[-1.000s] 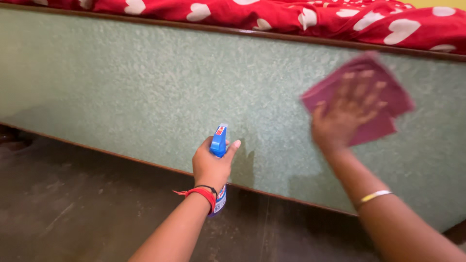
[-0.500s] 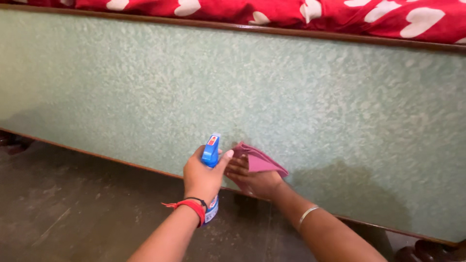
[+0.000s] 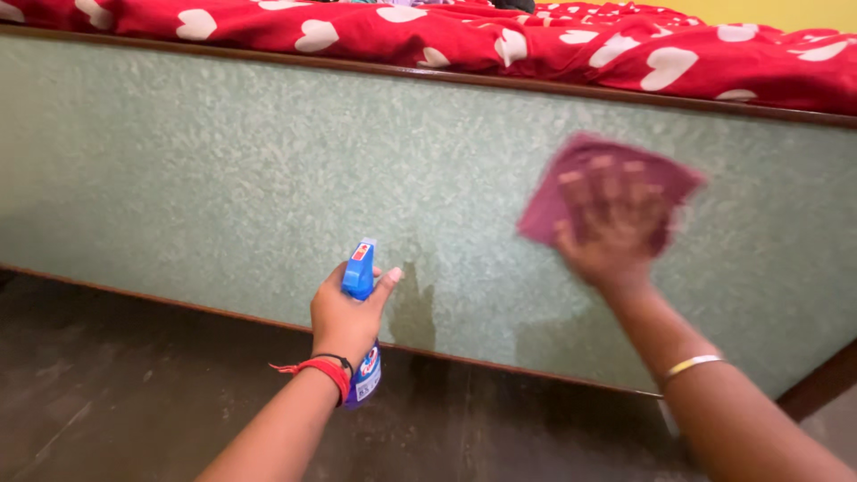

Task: The person sprays a cleaning solution onto the side panel of a bed frame and wipes it with a pink cloth. They repeatedly spray and wipe the same area, moving along the length of the panel.

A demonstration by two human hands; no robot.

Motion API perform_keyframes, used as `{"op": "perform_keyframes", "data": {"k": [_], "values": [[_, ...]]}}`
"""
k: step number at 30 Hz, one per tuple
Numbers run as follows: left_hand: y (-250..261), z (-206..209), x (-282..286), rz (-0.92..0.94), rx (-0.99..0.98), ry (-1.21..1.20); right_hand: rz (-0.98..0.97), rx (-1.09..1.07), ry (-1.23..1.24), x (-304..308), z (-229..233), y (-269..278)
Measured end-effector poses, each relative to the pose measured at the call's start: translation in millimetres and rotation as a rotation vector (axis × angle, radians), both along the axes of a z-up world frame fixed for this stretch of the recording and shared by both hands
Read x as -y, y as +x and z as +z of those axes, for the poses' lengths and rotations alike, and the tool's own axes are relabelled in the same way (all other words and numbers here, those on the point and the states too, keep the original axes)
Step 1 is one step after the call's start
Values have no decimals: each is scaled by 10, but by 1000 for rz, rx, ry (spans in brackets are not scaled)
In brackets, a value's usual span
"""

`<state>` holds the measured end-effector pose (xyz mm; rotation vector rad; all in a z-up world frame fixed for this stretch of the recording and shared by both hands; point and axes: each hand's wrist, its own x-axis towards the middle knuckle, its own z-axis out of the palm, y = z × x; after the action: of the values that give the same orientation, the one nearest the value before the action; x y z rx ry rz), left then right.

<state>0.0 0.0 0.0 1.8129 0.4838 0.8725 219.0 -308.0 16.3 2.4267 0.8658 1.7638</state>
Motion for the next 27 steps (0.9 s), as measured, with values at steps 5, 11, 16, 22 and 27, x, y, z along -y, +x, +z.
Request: {"op": "perform_keyframes", "data": {"k": [5, 11, 16, 22, 27], "values": [[-89, 64, -46, 11, 30, -5, -252, -189, 553, 914, -94, 113], [-134, 103, -86, 35, 32, -21, -492, -409, 1094, 1250, -182, 613], [-81, 103, -91, 29, 80, -37, -677, -150, 988, 871, -123, 960], [-34, 70, -93, 49, 8, -22, -486, -242, 860, -489, 297, 487], [-49, 48, -142, 73, -24, -18, -123, -275, 628, -1562, 484, -223]]}}
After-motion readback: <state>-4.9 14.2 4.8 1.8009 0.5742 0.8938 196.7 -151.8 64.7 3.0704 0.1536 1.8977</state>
